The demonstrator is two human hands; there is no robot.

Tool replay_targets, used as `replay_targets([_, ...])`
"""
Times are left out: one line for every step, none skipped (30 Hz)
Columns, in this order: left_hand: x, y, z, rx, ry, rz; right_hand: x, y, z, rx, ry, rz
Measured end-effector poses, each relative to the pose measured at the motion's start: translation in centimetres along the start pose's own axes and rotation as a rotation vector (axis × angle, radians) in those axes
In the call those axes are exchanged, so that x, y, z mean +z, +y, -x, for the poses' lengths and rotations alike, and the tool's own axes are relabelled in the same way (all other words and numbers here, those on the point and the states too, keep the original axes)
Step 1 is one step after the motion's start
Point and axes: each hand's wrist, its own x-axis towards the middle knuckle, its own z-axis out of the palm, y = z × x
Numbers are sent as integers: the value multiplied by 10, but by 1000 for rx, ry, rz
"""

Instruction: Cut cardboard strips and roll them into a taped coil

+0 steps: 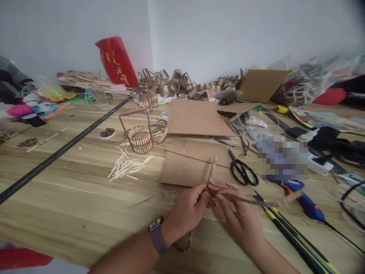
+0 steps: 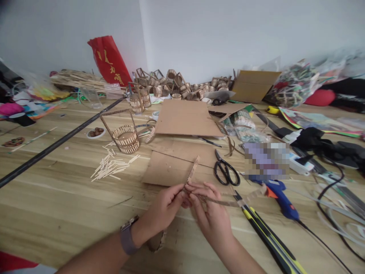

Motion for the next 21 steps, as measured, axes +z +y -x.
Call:
replay_targets([0,0,0,4,-1,7,0,0,0,-8,2,-2])
replay_targets([0,0,-1,9,-1,13,1,0,1,-19,2,-4])
replay_targets([0,-1,-1,16,0,14,1,0,1,-29,1,-6])
replay_targets([0,-1,-2,22,3,6,2,1,2,-38,-6,-5])
replay_targets([0,-2,-2,27,12,-13,2,2,2,-42,-16,2])
replay_targets([0,-2,-2,30,24,-38,2,3,2,-47,-25,12])
replay_targets([1,-2,-2,31,34,-64,3,3,3,-50,-29,22])
replay_targets([1,-3,-2,31,41,-86,3,4,3,-53,-33,29])
replay_targets([1,-2,-1,30,42,-101,3,4,3,-56,-38,32])
replay_targets([1,-2,-1,26,41,-105,3,5,3,-60,-41,29])
replay_targets([1,-2,0,23,38,-99,2,5,3,-59,-43,23])
replay_targets([1,-1,0,22,33,-88,2,6,3,-50,-43,17])
replay_targets([0,0,0,21,27,-72,2,6,4,-36,-36,13])
replay_targets([0,0,1,18,18,-55,2,6,4,-19,-22,11])
replay_targets([0,1,1,12,9,-38,1,6,4,-2,-3,10])
replay_targets([0,1,1,5,2,-26,1,6,4,8,14,9])
replay_targets([0,2,1,0,2,-20,1,5,4,10,25,9])
replay_targets([0,2,1,-3,6,-17,1,5,4,1,30,8])
replay_targets([0,3,1,-1,12,-14,1,4,4,-15,25,6])
replay_targets([0,3,0,6,16,-11,1,4,4,-31,11,4])
replay_targets([0,3,0,14,17,-7,1,3,4,-46,-5,1])
